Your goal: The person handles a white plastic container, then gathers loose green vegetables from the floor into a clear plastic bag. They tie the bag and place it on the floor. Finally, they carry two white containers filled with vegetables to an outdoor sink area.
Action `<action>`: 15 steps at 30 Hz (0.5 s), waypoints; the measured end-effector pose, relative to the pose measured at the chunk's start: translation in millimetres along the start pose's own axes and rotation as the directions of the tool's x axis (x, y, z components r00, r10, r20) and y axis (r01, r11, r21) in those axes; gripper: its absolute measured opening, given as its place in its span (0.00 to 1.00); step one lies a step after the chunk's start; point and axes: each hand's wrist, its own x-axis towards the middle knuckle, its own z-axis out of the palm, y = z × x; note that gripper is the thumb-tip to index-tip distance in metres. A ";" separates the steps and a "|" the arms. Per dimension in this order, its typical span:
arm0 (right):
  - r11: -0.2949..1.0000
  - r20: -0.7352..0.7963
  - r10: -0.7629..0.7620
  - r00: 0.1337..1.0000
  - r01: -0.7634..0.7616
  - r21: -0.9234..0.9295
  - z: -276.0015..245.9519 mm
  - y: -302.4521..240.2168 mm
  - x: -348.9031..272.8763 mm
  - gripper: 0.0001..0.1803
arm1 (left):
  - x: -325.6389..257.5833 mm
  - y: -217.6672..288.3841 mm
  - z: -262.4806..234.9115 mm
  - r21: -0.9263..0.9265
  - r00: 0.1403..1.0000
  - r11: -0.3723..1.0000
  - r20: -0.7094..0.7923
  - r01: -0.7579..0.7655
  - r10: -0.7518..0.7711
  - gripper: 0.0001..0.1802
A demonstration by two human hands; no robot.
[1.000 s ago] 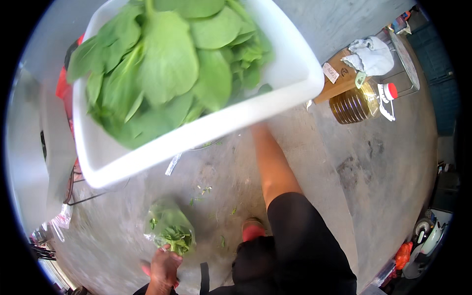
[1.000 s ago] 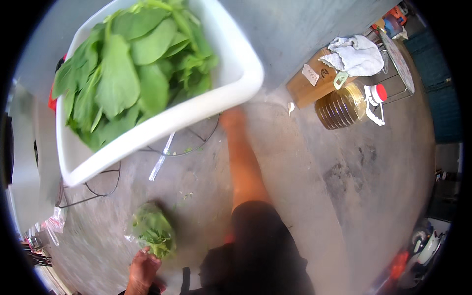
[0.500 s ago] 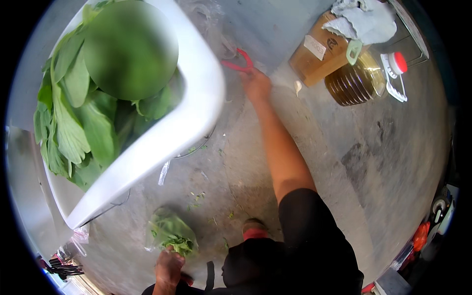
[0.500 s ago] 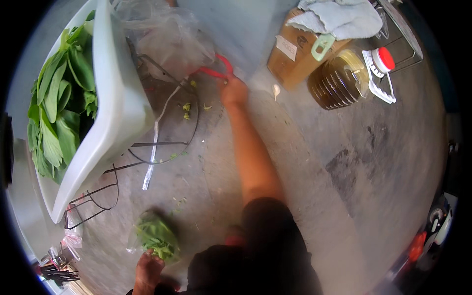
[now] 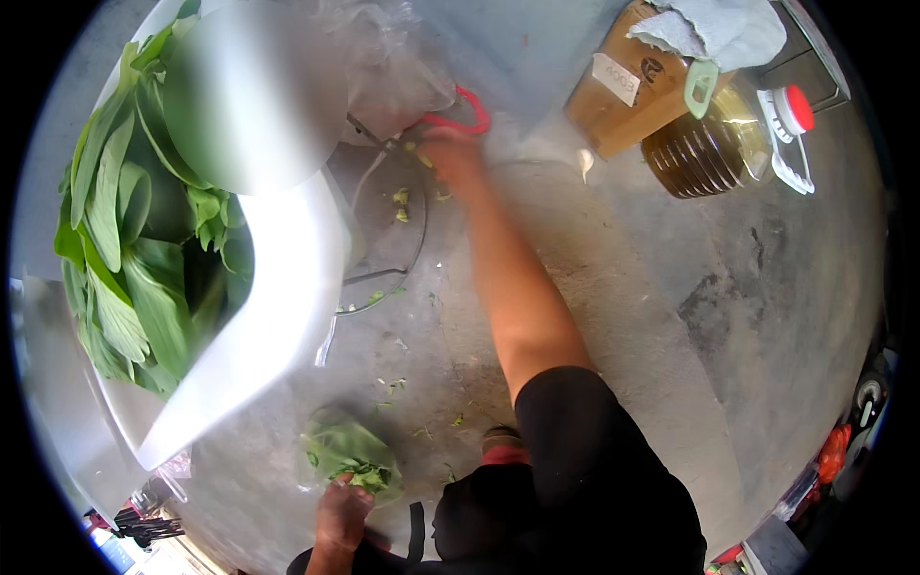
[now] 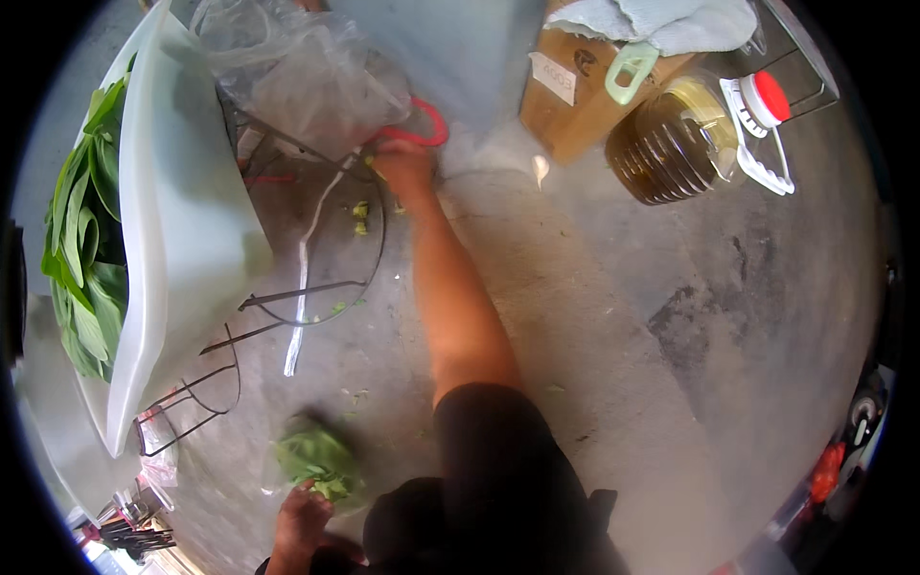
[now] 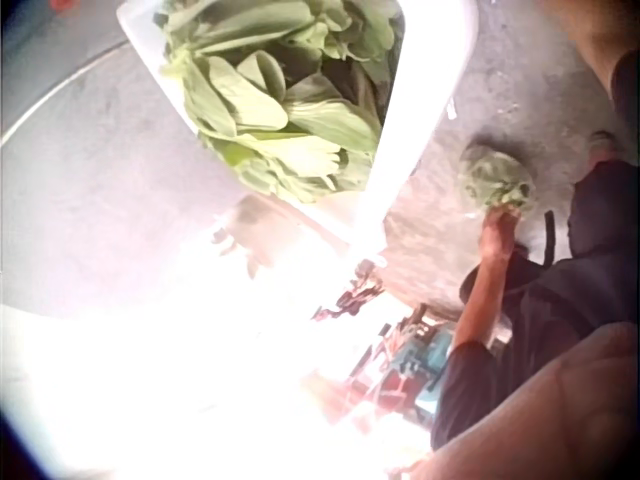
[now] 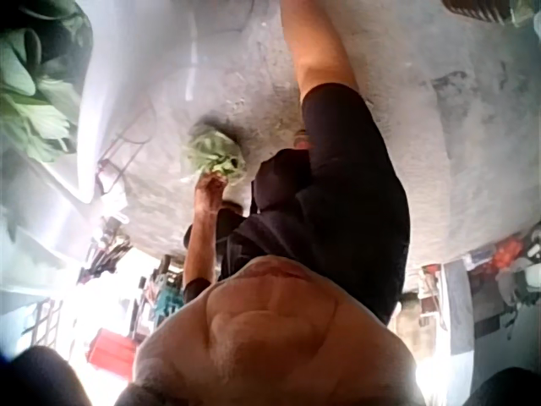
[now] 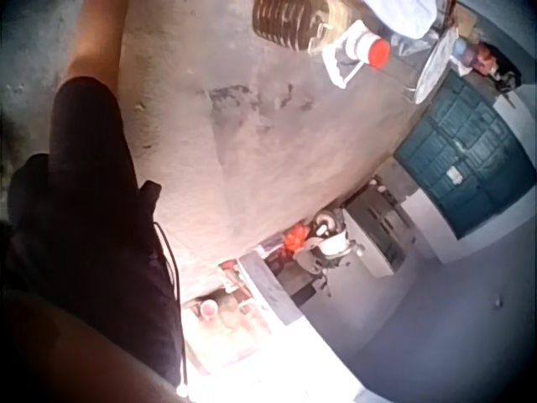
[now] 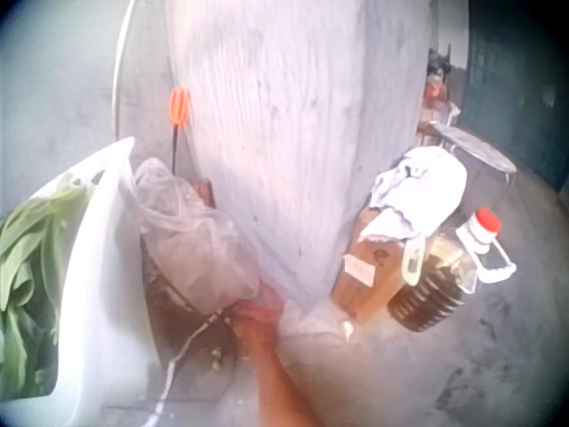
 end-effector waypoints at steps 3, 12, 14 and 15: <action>0.810 0.027 -0.321 0.947 0.289 -0.511 20.5 5.5 9.0 0.16 | -5.4 3.0 5.6 -0.086 0.999 0.996 0.041 0.031 -0.028 0.18; 0.989 -0.023 -0.078 0.997 0.074 -0.131 8.4 5.0 -8.3 0.13 | -10.9 2.9 -3.8 -0.031 1.000 0.999 0.013 -0.015 0.015 0.16; 0.957 0.000 0.157 0.988 -0.153 0.247 3.4 3.3 -33.1 0.13 | -9.3 -1.9 -4.4 -0.045 1.000 0.999 0.003 -0.009 0.009 0.16; 0.974 0.034 0.131 0.991 -0.135 0.182 0.1 3.0 -43.3 0.13 | -8.1 -4.0 -2.7 -0.057 1.000 0.998 0.009 0.001 0.000 0.17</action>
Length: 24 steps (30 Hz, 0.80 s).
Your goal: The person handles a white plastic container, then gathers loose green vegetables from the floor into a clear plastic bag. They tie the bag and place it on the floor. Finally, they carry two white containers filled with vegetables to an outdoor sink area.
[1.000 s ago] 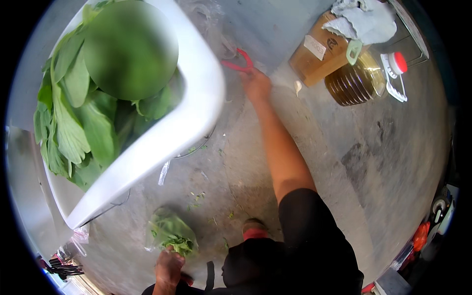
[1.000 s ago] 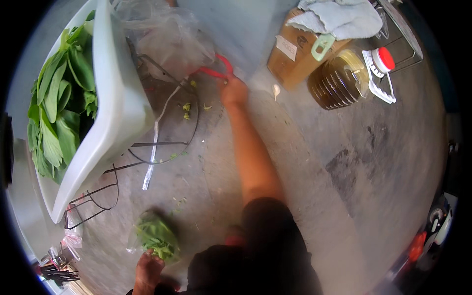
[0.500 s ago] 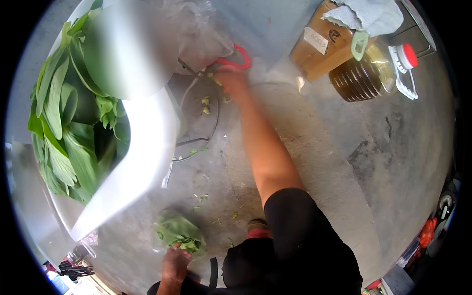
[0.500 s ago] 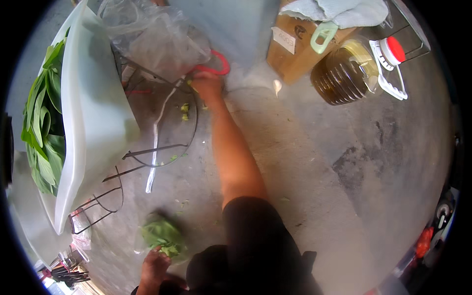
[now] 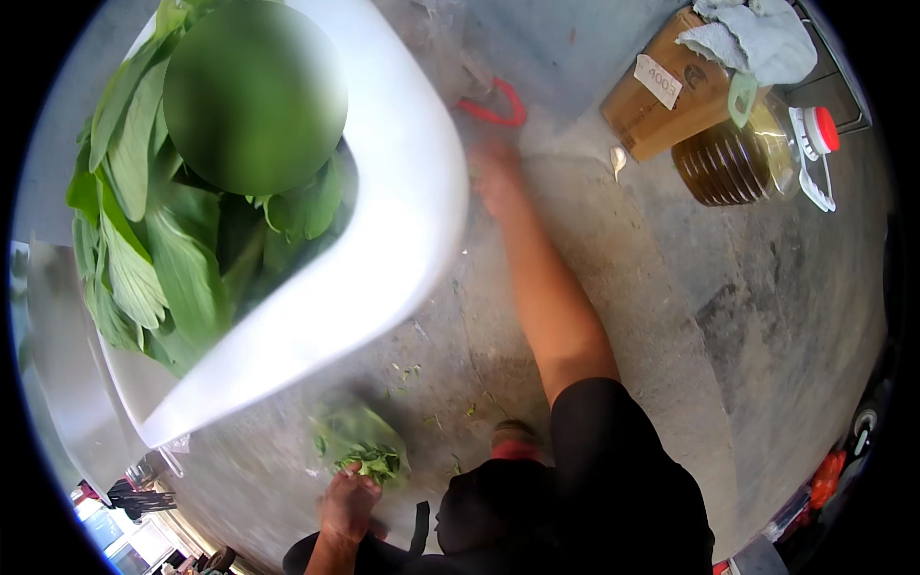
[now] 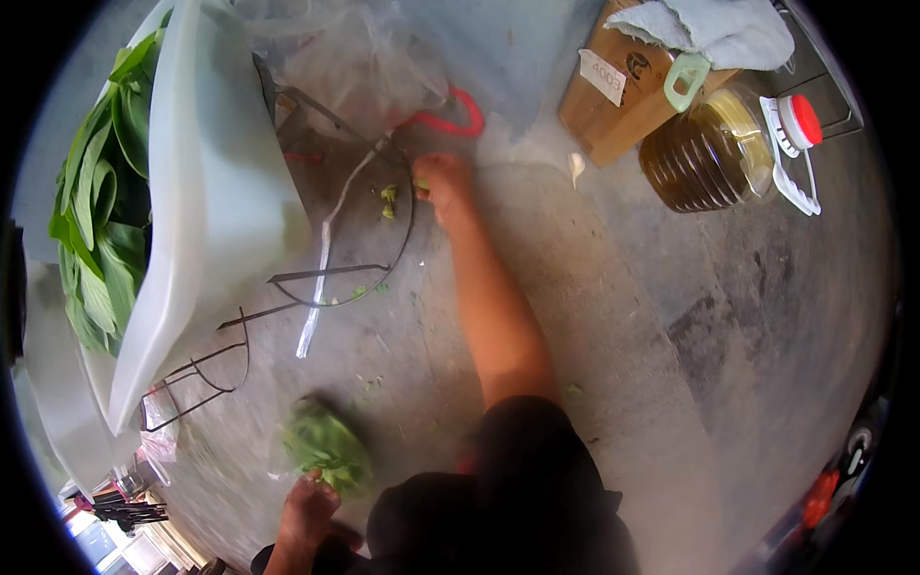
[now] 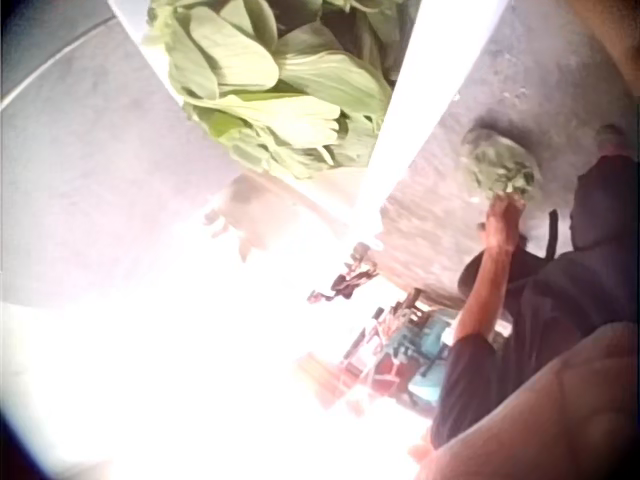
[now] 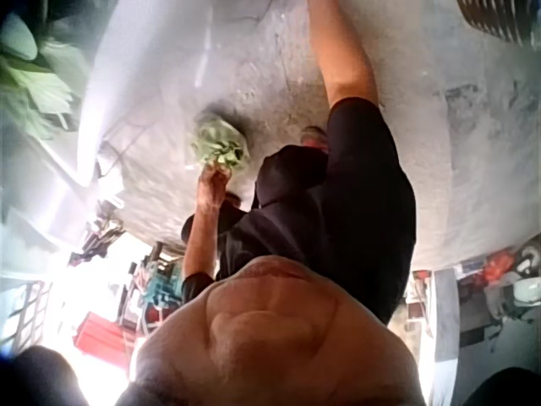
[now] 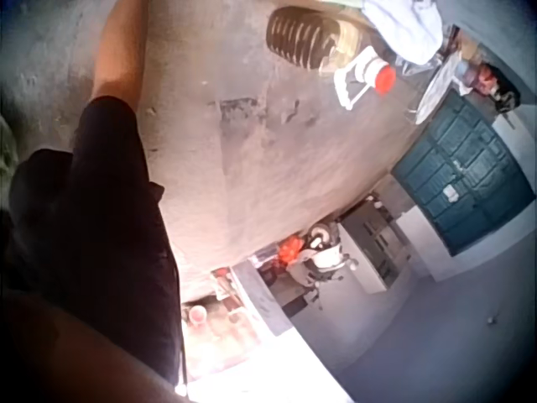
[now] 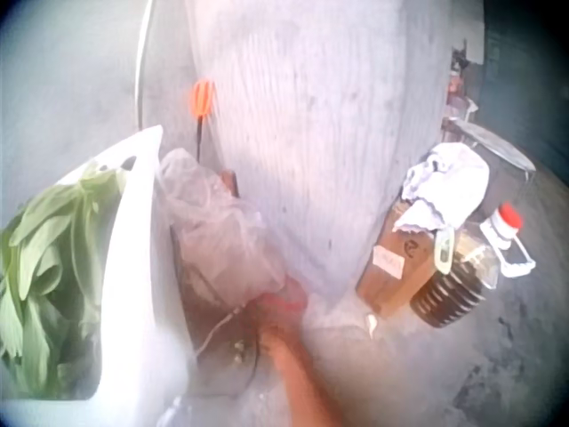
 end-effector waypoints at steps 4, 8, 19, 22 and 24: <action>0.820 0.152 -0.310 0.938 0.345 -0.457 18.4 -1.7 -29.8 0.11 | 4.0 -6.7 4.2 -0.054 0.998 0.998 0.062 0.017 -0.013 0.18; 0.247 0.395 -0.382 0.836 0.504 -0.827 42.6 35.2 -3.0 0.11 | 1.1 -4.7 5.5 -0.011 0.997 1.000 0.077 -0.010 0.011 0.18; 0.977 0.343 -0.024 0.939 0.094 -0.189 3.0 59.0 -14.0 0.11 | -11.5 4.6 -10.0 0.021 0.996 0.998 0.067 -0.067 0.066 0.17; 0.897 0.339 0.118 0.933 -0.247 0.368 -21.4 35.5 -60.4 0.10 | -16.2 -0.9 -13.2 -0.010 0.995 0.997 0.054 -0.080 0.080 0.16; 0.834 0.306 0.193 0.932 -0.320 0.450 -38.8 21.4 -58.8 0.09 | -17.2 -3.5 -14.6 -0.022 0.996 0.998 0.070 -0.059 0.061 0.16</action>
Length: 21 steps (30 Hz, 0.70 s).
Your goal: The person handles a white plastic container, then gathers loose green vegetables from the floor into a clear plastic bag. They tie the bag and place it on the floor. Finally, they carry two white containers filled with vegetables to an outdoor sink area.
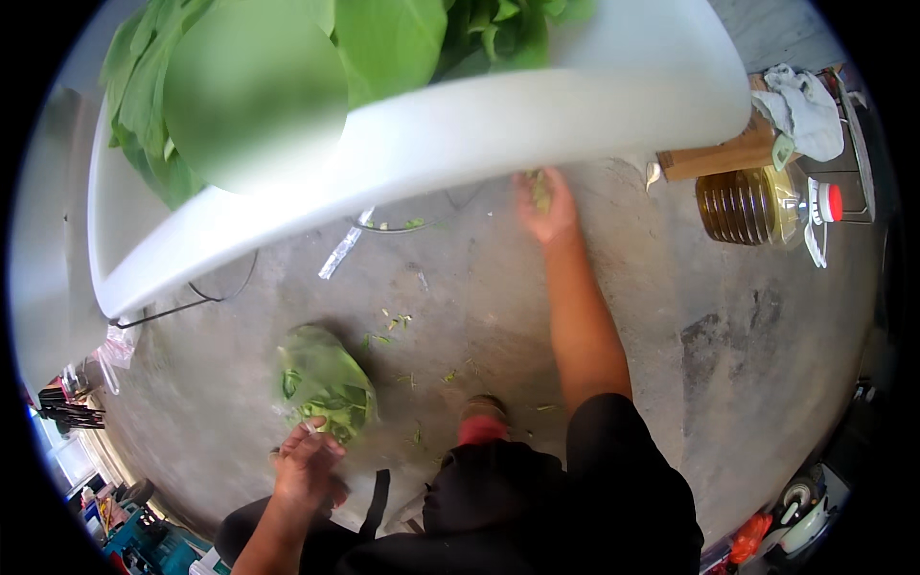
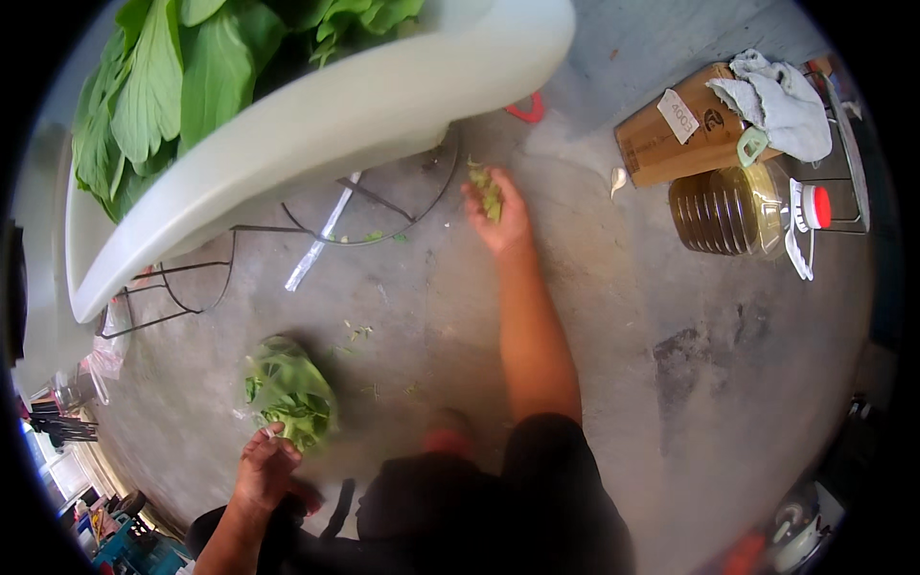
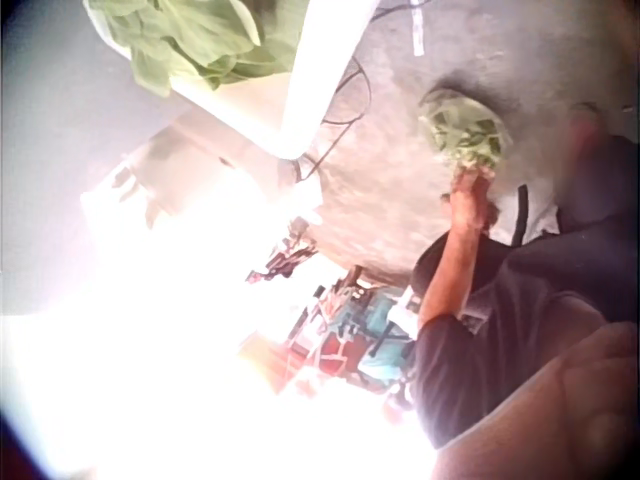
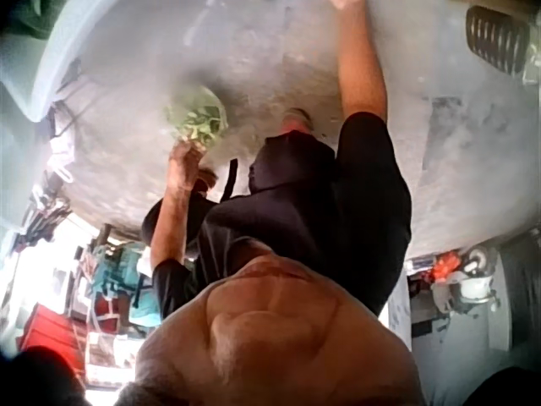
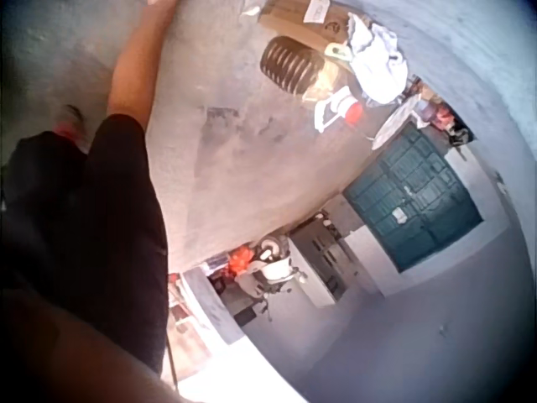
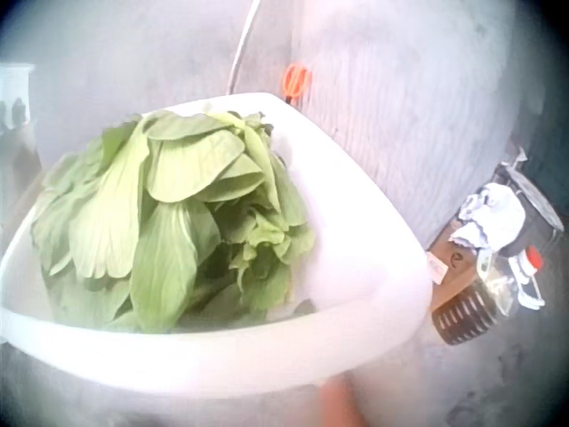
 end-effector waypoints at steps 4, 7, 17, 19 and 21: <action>0.691 -0.082 -0.376 0.923 0.220 -0.689 2.4 -27.2 24.8 0.09 | 3.1 -0.4 0.7 -0.009 1.000 1.000 0.025 0.003 -0.003 0.15; -0.297 0.402 -0.604 0.688 0.273 -0.915 -1.3 -21.7 47.0 0.09 | -0.7 1.0 1.5 -0.010 1.000 1.000 0.001 0.009 -0.009 0.14; 0.557 0.122 -0.206 0.971 0.219 -0.801 24.9 39.0 -11.8 0.12 | -9.1 3.8 -8.7 -0.048 0.993 0.993 -0.052 -0.107 0.105 0.18; 0.854 0.194 0.025 0.981 0.080 -0.514 40.1 77.1 -60.0 0.13 | -11.8 2.8 -11.7 -0.059 0.985 0.987 -0.095 -0.149 0.144 0.19; 0.928 0.342 0.235 0.910 -0.105 -0.358 93.6 114.2 -120.0 0.13 | -16.4 1.1 -14.1 -0.060 0.976 0.980 -0.126 -0.188 0.179 0.19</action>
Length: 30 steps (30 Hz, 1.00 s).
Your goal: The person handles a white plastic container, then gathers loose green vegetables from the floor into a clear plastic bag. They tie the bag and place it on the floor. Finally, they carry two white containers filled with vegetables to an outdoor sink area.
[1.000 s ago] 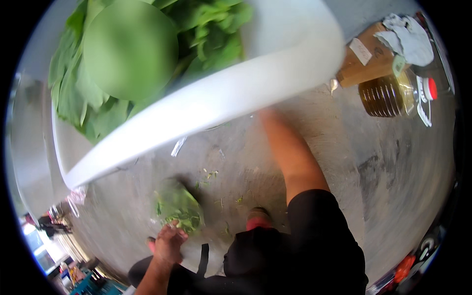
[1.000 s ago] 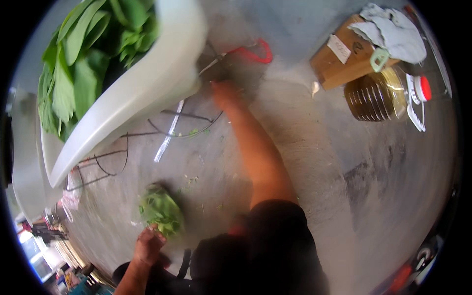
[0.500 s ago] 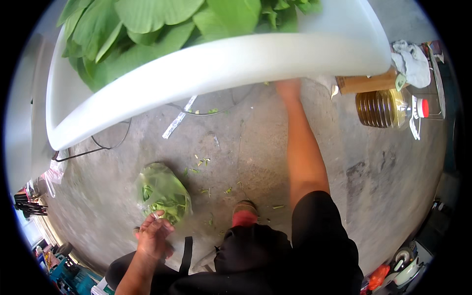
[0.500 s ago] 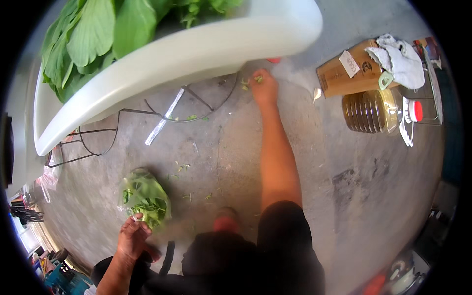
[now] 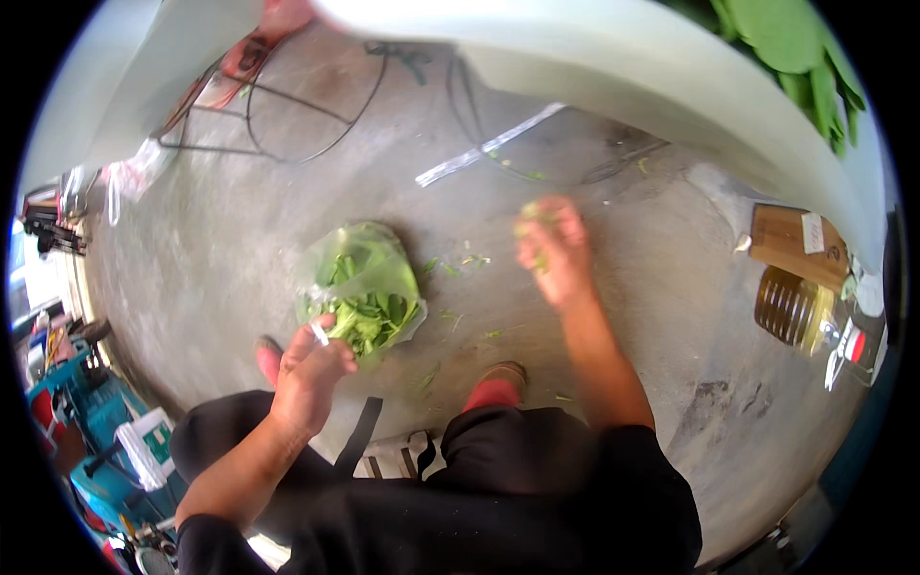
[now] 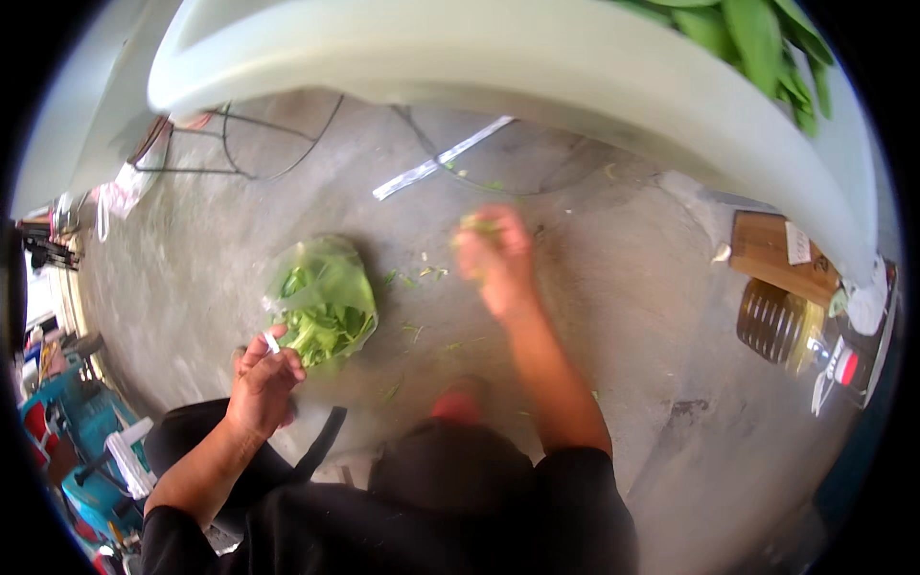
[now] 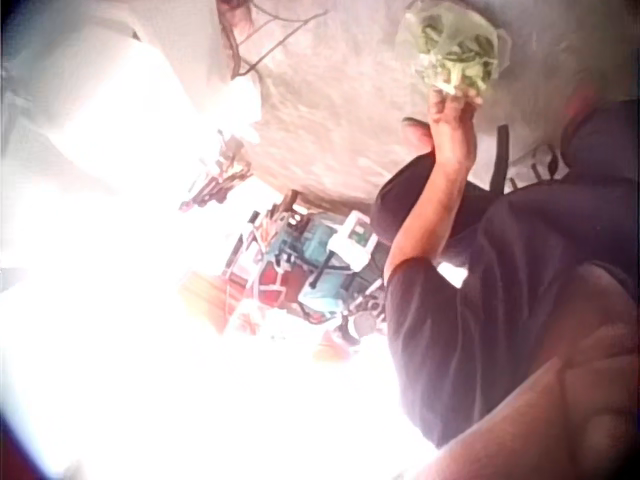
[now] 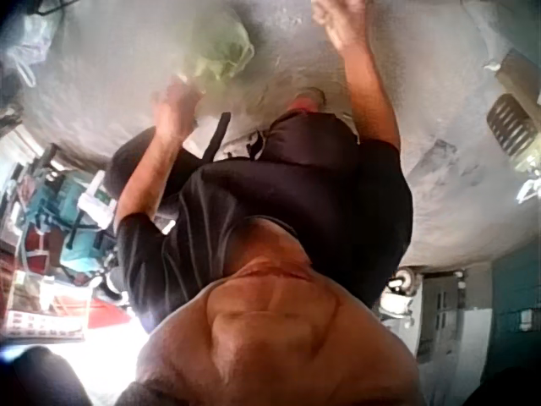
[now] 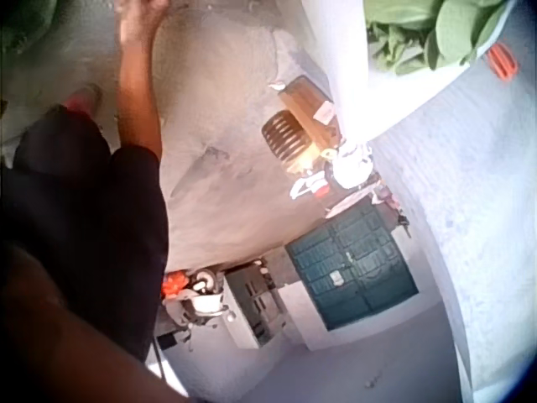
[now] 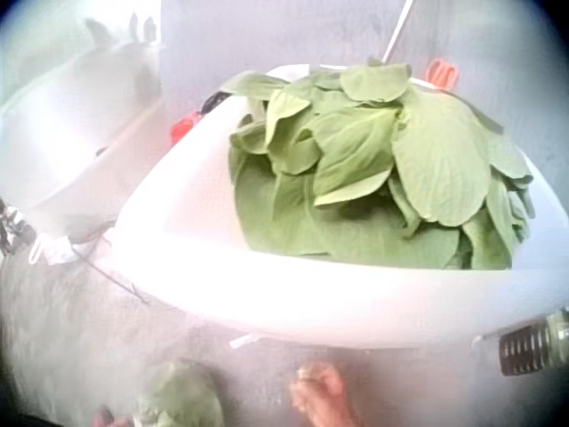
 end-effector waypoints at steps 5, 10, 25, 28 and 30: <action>0.804 0.729 -0.172 0.663 0.522 -0.285 124.8 56.3 -28.1 0.11 | -4.5 4.8 -5.5 -0.073 1.000 0.997 0.027 -0.014 0.016 0.22; 0.343 0.845 -0.214 0.491 0.847 -0.406 140.6 80.1 -24.7 0.09 | -16.8 9.6 -20.7 -0.228 0.996 0.973 -0.089 -0.029 0.009 0.22; 0.741 0.456 0.353 0.817 0.053 -0.669 193.5 49.2 17.9 0.05 | -19.7 67.8 -109.4 -0.019 0.992 1.000 0.124 -0.022 0.024 0.07; 0.792 0.457 0.432 0.777 -0.085 -0.604 214.9 34.2 17.1 0.04 | 10.2 80.2 -147.3 0.148 0.979 0.984 0.192 -0.097 0.068 0.03; 0.759 0.414 0.477 0.775 -0.126 -0.638 218.9 35.8 16.0 0.05 | 20.7 82.9 -158.0 0.223 0.977 0.967 0.199 -0.120 0.076 0.03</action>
